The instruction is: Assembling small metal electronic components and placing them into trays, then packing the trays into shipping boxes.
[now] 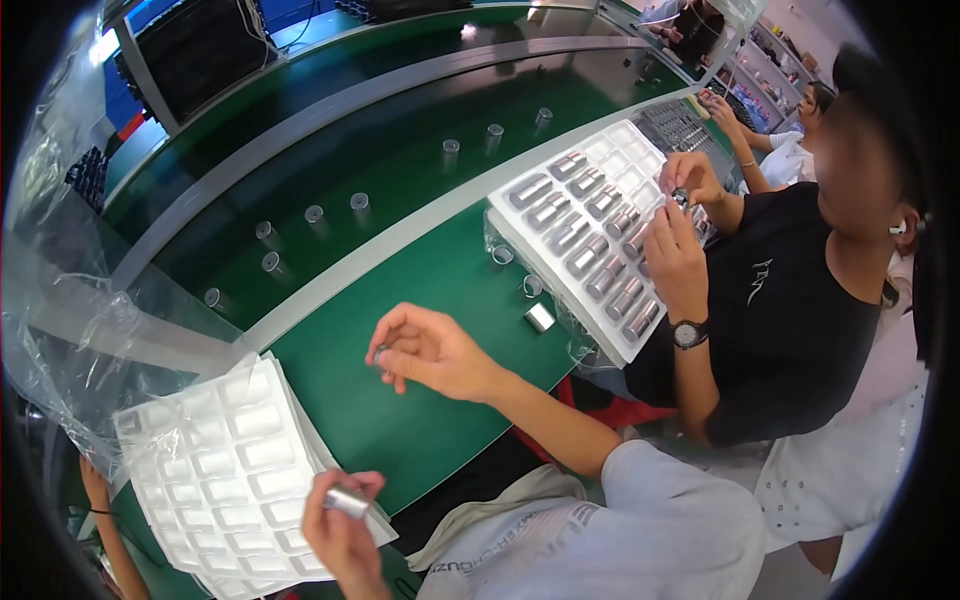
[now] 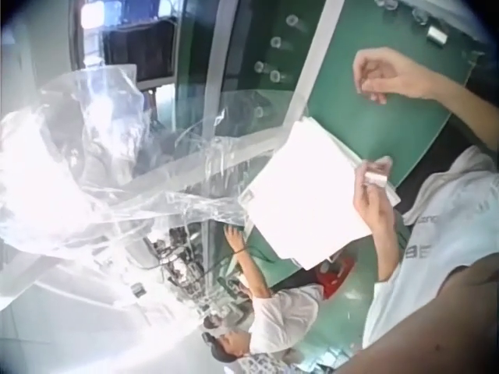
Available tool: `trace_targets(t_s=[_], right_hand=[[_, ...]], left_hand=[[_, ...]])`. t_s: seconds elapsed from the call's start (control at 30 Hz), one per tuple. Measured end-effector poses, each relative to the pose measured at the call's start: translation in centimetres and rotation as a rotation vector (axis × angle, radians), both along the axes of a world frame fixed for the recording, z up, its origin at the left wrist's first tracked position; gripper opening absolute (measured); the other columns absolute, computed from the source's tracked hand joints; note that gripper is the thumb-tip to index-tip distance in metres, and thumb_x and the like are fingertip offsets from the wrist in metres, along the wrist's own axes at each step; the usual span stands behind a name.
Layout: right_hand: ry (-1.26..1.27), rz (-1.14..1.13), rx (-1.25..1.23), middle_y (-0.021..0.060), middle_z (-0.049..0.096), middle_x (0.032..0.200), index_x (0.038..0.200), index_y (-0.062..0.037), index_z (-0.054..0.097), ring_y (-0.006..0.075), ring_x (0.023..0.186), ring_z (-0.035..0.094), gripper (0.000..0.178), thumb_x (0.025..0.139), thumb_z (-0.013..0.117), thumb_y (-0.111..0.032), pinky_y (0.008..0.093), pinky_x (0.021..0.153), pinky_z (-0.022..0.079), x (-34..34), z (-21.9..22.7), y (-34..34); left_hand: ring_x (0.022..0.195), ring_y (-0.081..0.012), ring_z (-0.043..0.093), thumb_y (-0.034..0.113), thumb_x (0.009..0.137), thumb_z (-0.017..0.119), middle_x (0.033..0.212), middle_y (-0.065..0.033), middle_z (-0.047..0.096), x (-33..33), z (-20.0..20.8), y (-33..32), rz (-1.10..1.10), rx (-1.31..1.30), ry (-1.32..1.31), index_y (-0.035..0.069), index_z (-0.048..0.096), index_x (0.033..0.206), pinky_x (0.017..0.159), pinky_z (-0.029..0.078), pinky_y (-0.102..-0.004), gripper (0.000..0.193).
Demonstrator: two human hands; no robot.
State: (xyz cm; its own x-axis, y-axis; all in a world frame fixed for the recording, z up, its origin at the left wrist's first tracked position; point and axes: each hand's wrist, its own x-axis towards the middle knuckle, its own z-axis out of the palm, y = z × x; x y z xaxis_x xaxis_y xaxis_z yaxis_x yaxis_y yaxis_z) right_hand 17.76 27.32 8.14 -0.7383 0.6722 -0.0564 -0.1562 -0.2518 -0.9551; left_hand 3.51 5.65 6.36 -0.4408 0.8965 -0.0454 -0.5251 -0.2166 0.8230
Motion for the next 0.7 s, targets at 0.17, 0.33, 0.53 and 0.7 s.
trace_targets(t_s=[0.17,0.33,0.53,0.7], right_hand=[[0.051,-0.012,-0.078,0.0105,0.057,0.103,0.111,-0.0002,0.052,0.0156,0.082,0.063,0.022,0.092,0.062,-0.002,0.0285,0.069,0.055,-1.6,0.1,-1.9],[0.05,-0.016,-0.054,0.0101,0.057,0.104,0.113,0.0007,0.053,0.0162,0.089,0.062,0.026,0.089,0.064,0.002,0.0286,0.072,0.056,-1.2,1.0,-2.8],[0.046,-0.097,0.064,0.009,0.059,0.109,0.118,0.0023,0.057,0.0128,0.093,0.061,0.032,0.086,0.064,0.003,0.0271,0.078,0.055,-0.5,-0.1,-3.6],[0.032,-0.088,0.033,0.0095,0.06,0.112,0.122,0.0038,0.057,0.0146,0.098,0.06,0.037,0.086,0.065,0.005,0.0291,0.085,0.053,0.7,0.6,-3.3]], left_hand=[[0.082,-0.025,0.06,0.015,0.096,0.051,0.107,-0.0141,0.053,2.6,-1.2,1.9,0.158,-0.05,0.065,-0.005,0.057,0.121,0.067,0.049,-0.0326,0.032],[0.073,-0.0193,0.058,0.011,0.095,0.051,0.105,-0.0129,0.053,3.4,-0.5,2.9,0.117,-0.06,0.071,-0.005,0.06,0.111,0.057,0.04,-0.0266,0.024],[0.081,-0.0204,0.063,0.005,0.092,0.057,0.103,-0.0126,0.06,3.5,0.0,2.7,0.099,-0.106,0.212,-0.003,0.057,0.113,0.059,0.044,-0.0257,0.022],[0.097,-0.0268,0.066,-0.001,0.089,0.061,0.108,-0.017,0.063,3.6,0.0,3.7,0.095,-0.142,0.042,-0.002,0.054,0.118,0.071,0.052,-0.0301,0.03]])
